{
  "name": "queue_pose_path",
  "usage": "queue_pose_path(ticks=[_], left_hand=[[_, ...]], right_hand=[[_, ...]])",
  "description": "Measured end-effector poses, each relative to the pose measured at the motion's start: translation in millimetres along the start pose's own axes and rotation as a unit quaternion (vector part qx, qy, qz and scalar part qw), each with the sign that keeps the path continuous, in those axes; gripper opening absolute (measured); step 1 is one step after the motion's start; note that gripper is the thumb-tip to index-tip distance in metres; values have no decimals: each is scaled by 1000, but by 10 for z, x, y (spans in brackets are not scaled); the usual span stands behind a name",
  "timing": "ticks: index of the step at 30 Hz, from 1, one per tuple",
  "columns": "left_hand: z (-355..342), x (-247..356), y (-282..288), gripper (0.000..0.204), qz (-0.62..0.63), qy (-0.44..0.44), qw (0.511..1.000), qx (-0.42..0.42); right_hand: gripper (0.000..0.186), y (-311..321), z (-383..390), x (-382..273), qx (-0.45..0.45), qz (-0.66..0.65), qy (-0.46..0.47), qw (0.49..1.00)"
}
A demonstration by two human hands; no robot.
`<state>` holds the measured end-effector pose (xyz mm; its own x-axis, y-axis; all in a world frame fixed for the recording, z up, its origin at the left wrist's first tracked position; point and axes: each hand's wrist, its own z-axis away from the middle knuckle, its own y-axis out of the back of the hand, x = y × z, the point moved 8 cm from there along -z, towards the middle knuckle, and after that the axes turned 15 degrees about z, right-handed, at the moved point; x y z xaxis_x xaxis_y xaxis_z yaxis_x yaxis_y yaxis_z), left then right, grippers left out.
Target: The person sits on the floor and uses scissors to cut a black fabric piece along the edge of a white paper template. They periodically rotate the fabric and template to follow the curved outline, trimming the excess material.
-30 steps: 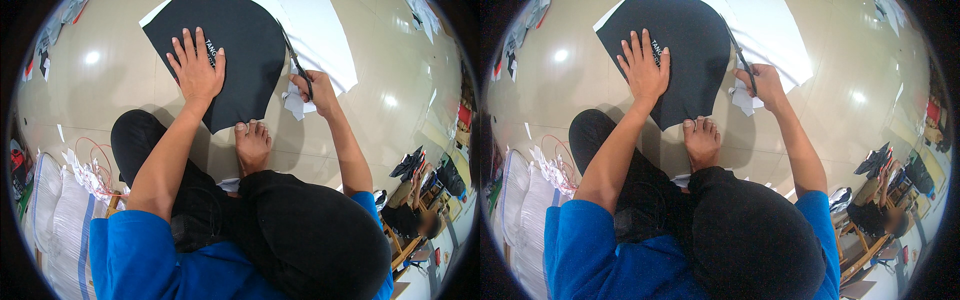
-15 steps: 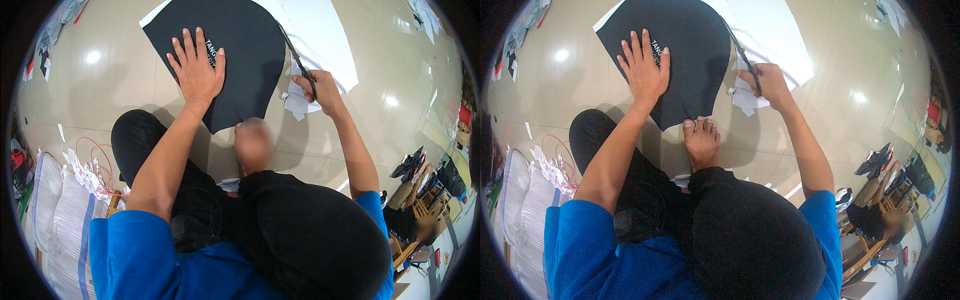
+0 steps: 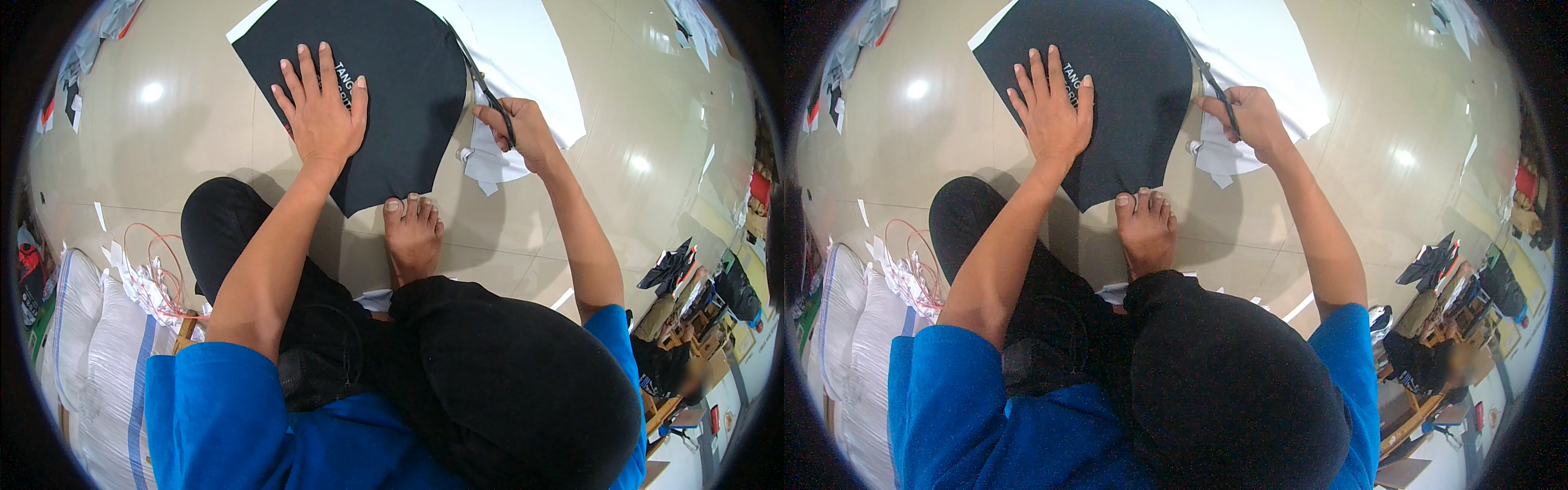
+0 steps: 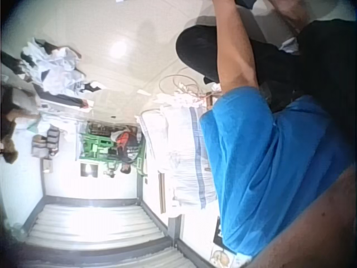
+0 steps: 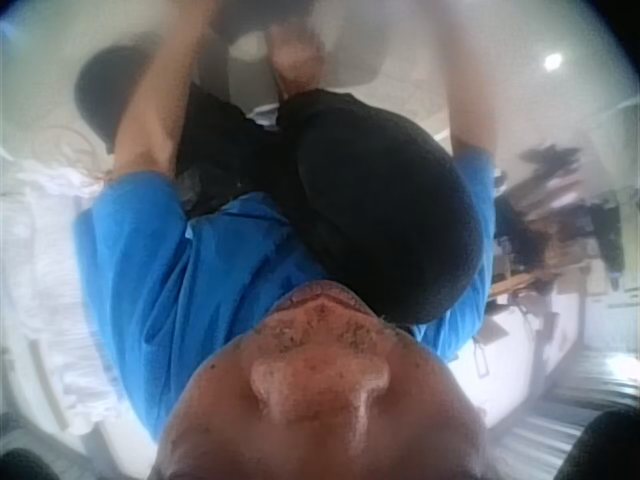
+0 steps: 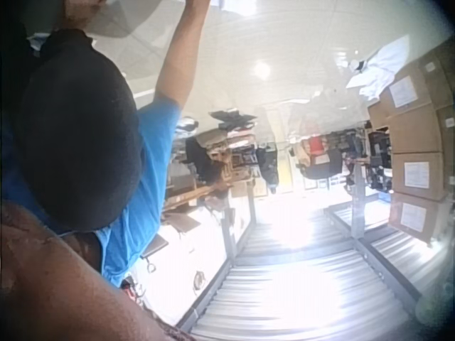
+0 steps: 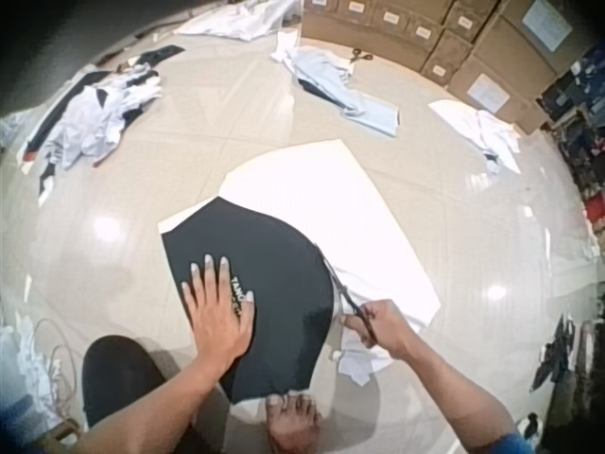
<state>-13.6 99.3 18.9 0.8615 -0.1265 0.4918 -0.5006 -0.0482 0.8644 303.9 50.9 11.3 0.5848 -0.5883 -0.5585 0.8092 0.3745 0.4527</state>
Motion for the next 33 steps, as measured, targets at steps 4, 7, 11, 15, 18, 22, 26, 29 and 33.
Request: queue_pose_path(ticks=[4, 7, 11, 15, 18, 22, 26, 29, 33], left_hand=[[3, -1, -2, 80, -1, 0, 1000, -1], [0, 4, -2, 80, 1, 3, 1000, -3], [9, -23, -17, 81, -11, 1, 1000, -4], [10, -19, -14, 80, -8, 1, 1000, -3], [2, -1, 0, 79, 2, 4, 1000, -3], [7, 5, 0, 80, 0, 4, 1000, -2], [7, 0, -2, 80, 3, 1, 1000, 0], [6, 3, 11, 79, 1, 0, 1000, 2], [57, 31, 37, 79, -2, 8, 1000, -5]], right_hand=[[35, 7, -7, 2, -5, -7, 2, 1000], [42, 18, -3, 34, -4, -34, 9, 999], [40, 6, 20, 25, -12, -34, -2, 999], [38, 11, 22, 2, -19, -39, 5, 999], [35, 7, 38, -2, -43, -101, 8, 994], [37, 35, 28, -28, -52, -85, 5, 995], [38, 31, -5, -30, -42, -81, 16, 996], [38, 33, -21, -33, -36, -71, 15, 997], [39, 24, 21, -27, -43, -61, 10, 997]])
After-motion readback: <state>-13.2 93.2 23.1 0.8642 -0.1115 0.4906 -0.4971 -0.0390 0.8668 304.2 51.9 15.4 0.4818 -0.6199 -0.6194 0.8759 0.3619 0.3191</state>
